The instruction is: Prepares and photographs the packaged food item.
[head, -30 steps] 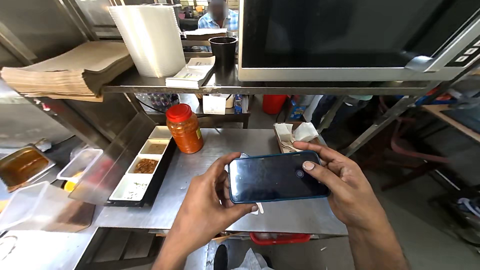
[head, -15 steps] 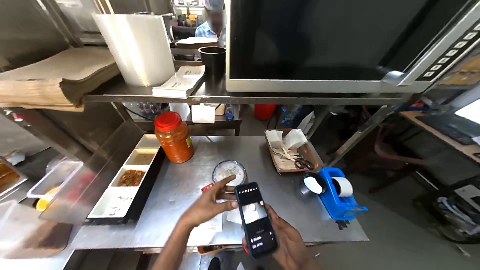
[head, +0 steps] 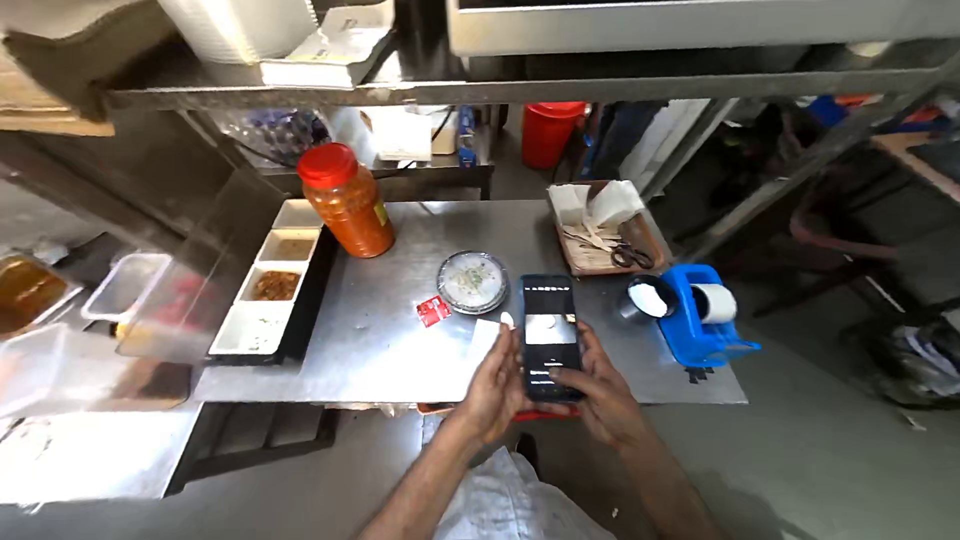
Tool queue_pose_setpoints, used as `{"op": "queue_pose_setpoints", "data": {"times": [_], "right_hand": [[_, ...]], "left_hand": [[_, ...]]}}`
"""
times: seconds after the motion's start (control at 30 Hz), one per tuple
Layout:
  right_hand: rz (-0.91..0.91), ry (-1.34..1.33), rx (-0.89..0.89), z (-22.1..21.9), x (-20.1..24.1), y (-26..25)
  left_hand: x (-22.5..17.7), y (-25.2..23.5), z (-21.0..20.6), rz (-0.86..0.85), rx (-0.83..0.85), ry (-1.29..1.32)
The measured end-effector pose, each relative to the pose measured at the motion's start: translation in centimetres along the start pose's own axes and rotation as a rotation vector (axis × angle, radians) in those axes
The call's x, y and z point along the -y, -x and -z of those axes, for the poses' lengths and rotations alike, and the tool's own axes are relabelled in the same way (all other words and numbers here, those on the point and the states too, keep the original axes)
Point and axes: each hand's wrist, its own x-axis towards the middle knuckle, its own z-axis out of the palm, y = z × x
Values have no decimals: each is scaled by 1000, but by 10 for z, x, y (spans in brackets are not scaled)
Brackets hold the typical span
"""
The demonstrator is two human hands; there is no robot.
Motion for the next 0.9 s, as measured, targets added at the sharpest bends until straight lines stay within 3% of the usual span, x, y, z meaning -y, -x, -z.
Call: {"op": "queue_pose_setpoints", "data": {"times": [0.13, 0.3, 0.7, 0.9], "right_hand": [[9, 38, -106, 17, -8, 20], [-17, 155, -226, 42, -15, 42], [-3, 316, -155, 33, -5, 34], [20, 323, -30, 24, -7, 26]], "left_hand": [[22, -2, -22, 84, -153, 30], [38, -5, -22, 185, -41, -17], [29, -7, -8, 209, 7, -38], [17, 0, 0, 173, 37, -23]]}}
